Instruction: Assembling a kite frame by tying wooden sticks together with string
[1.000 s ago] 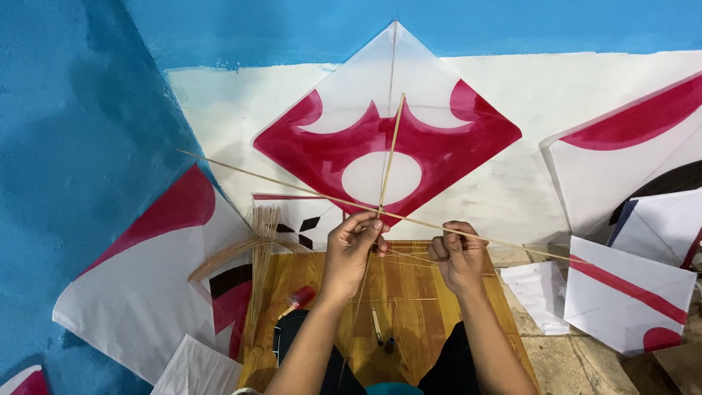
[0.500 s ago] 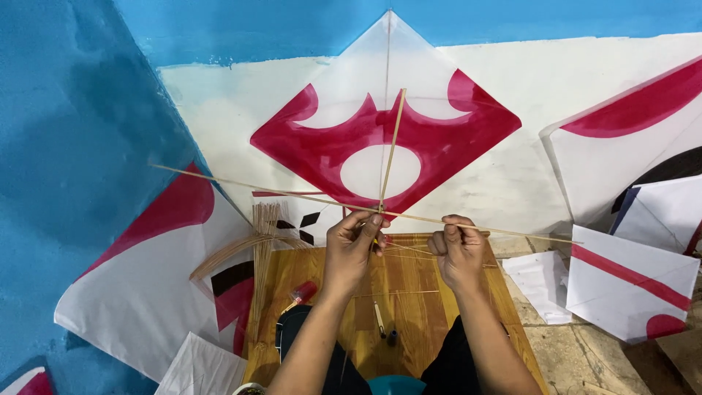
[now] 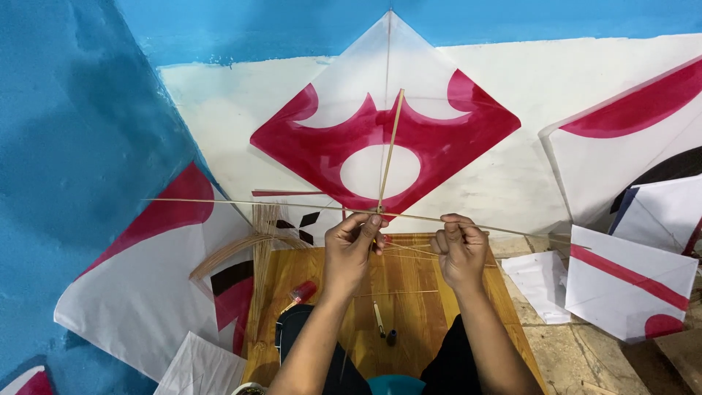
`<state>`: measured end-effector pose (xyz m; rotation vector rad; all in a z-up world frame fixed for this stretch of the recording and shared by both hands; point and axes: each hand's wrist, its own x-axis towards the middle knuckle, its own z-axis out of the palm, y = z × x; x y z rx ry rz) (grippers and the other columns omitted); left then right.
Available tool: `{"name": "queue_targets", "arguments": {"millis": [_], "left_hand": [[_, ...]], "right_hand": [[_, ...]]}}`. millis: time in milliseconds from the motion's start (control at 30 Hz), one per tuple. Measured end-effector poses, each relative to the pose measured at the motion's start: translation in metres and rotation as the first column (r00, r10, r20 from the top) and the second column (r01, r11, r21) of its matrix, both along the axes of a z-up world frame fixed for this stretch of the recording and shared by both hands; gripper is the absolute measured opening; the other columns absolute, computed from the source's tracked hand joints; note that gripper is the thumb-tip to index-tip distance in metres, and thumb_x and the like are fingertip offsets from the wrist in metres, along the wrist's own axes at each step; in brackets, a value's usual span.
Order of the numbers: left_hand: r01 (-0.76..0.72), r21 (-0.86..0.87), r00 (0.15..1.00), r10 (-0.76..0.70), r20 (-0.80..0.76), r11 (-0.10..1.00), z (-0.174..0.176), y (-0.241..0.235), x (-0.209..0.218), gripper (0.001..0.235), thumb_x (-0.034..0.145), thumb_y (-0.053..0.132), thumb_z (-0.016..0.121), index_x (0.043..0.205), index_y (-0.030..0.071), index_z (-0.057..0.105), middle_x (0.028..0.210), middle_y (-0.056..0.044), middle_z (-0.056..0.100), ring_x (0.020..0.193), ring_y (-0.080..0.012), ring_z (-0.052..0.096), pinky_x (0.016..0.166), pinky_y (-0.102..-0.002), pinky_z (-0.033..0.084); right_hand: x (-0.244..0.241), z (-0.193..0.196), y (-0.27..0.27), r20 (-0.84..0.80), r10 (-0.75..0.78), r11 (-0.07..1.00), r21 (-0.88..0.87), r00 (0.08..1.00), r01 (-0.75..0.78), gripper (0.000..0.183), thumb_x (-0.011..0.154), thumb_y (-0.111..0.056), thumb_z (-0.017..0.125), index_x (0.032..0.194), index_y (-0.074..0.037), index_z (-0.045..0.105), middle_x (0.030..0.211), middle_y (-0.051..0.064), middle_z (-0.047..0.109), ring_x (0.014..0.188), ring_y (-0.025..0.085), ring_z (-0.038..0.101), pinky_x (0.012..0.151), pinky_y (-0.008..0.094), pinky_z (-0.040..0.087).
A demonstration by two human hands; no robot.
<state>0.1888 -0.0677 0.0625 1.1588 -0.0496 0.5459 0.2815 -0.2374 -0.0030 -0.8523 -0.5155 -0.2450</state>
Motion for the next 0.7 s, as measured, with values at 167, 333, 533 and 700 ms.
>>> {"name": "queue_targets", "arguments": {"millis": [167,333,533,700], "left_hand": [[-0.018,-0.013,1.000,0.018,0.022,1.000,0.007,-0.002,0.000,0.018,0.096,0.014,0.072,0.095,-0.004,0.074,0.081,-0.020,0.071,0.056,-0.0153,0.062,0.048,-0.027,0.057],[-0.049,-0.022,0.998,0.049,0.029,0.999,0.007,-0.001,0.003,0.018,0.094,0.013,0.074,0.094,-0.004,0.074,0.078,-0.020,0.071,0.054,-0.0165,0.062,0.047,-0.028,0.056],[-0.064,-0.013,0.998,0.064,0.027,0.998,0.010,0.001,0.000,0.019,0.094,0.014,0.074,0.099,-0.005,0.074,0.081,-0.019,0.071,0.055,-0.0143,0.060,0.048,-0.027,0.057],[-0.062,-0.041,0.997,0.064,0.042,0.997,0.007,0.005,0.002,0.022,0.092,0.011,0.075,0.106,-0.007,0.073,0.083,-0.019,0.070,0.055,-0.0154,0.062,0.048,-0.028,0.057]], "right_hand": [[0.002,-0.002,0.001,-0.012,0.026,1.000,0.018,1.000,-0.026,0.012,0.103,-0.010,0.057,0.106,-0.002,0.065,0.051,-0.007,0.026,0.043,0.002,0.020,0.042,0.020,0.022],[-0.003,0.007,0.002,-0.016,0.053,0.999,-0.003,0.998,-0.053,0.019,0.102,-0.011,0.059,0.117,-0.001,0.064,0.055,-0.008,0.029,0.044,0.002,0.021,0.041,0.020,0.023],[0.000,-0.012,0.000,-0.014,0.074,0.996,-0.042,0.997,-0.074,0.041,0.094,-0.016,0.068,0.129,0.005,0.059,0.061,-0.005,0.031,0.041,0.001,0.027,0.039,0.020,0.026],[0.002,-0.040,-0.011,-0.038,0.046,0.981,-0.188,0.998,-0.052,0.034,0.103,-0.016,0.052,0.129,0.004,0.060,0.063,-0.006,0.028,0.043,0.003,0.028,0.041,0.021,0.026]]}}
